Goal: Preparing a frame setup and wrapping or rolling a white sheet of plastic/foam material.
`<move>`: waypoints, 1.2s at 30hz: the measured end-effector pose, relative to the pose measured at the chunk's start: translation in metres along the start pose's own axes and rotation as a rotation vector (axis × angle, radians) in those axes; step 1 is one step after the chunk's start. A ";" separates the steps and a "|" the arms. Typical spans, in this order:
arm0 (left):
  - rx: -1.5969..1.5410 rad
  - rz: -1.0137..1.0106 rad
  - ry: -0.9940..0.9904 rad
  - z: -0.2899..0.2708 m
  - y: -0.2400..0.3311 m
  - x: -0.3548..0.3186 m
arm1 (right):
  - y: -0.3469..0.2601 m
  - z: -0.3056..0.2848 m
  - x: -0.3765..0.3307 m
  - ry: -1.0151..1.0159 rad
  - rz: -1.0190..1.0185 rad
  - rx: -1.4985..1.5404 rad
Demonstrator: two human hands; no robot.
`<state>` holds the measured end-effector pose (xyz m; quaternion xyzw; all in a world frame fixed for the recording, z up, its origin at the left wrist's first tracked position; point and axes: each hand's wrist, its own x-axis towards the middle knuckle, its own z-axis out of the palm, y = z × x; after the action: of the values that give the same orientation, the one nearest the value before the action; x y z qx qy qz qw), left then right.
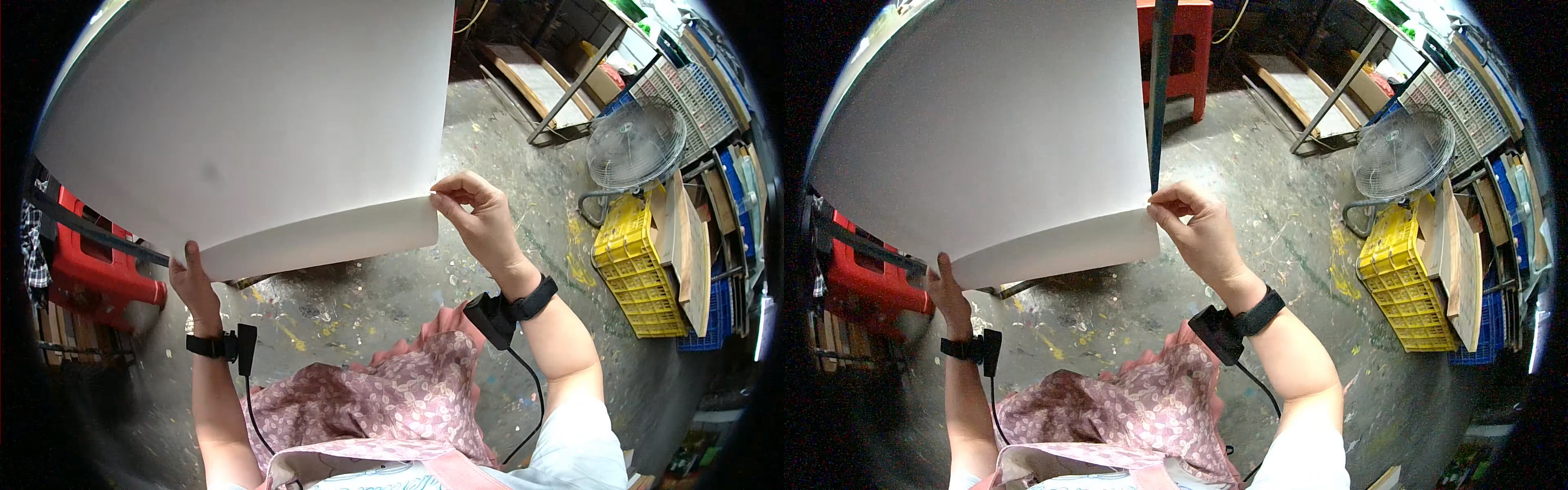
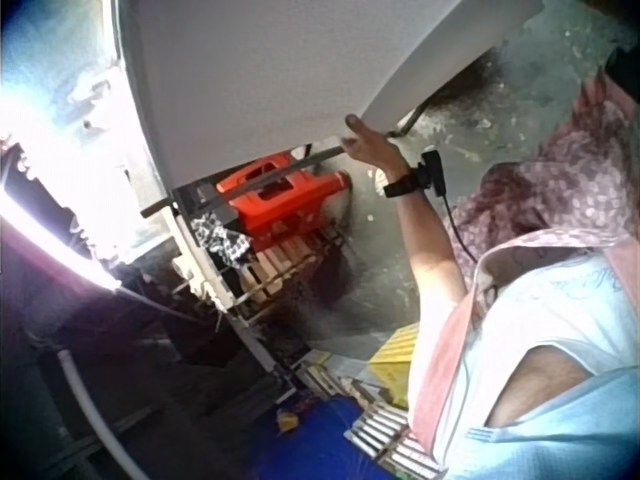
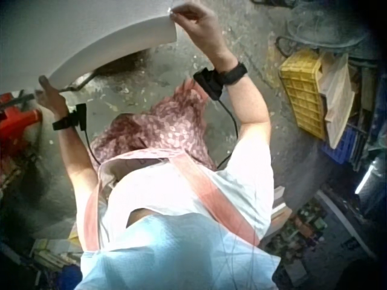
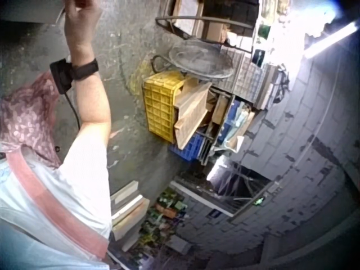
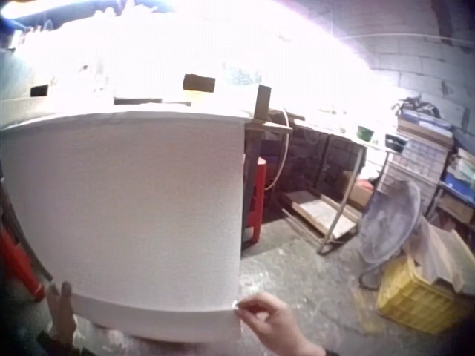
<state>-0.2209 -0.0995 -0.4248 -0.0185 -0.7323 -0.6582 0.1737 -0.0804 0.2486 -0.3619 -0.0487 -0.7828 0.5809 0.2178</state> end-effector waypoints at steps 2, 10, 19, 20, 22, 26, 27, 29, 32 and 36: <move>-0.001 -0.001 -0.001 0.000 0.001 0.000 | -0.003 0.002 -0.001 0.020 -0.087 -0.102; -0.046 -0.026 0.012 -0.001 -0.001 0.000 | 0.000 0.009 -0.001 0.106 -0.121 -0.094; -0.092 -0.018 -0.011 -0.001 -0.003 0.000 | 0.001 -0.002 0.006 0.012 -0.069 -0.056; -0.093 -0.015 -0.010 -0.003 -0.003 0.001 | 0.001 -0.002 0.007 0.012 -0.072 -0.056; 0.068 -0.029 0.015 -0.006 -0.004 0.001 | 0.001 -0.003 0.009 -0.004 -0.031 0.003; -0.025 -0.001 0.023 0.000 0.000 -0.004 | 0.000 -0.004 0.012 -0.026 -0.061 -0.004; -0.004 -0.026 0.034 -0.001 0.000 -0.004 | -0.002 -0.005 0.013 -0.050 -0.046 0.032; 0.014 -0.048 0.045 -0.003 -0.001 -0.003 | -0.003 -0.006 0.013 -0.073 -0.035 0.067; 0.079 -0.002 0.030 -0.006 -0.002 -0.001 | -0.001 -0.008 0.010 -0.082 0.006 0.122; 0.026 -0.030 0.009 -0.001 0.003 -0.004 | -0.002 -0.010 0.008 -0.111 -0.043 0.061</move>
<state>-0.2165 -0.0994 -0.4229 -0.0022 -0.7401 -0.6513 0.1675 -0.0830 0.2595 -0.3553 0.0070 -0.7766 0.6015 0.1875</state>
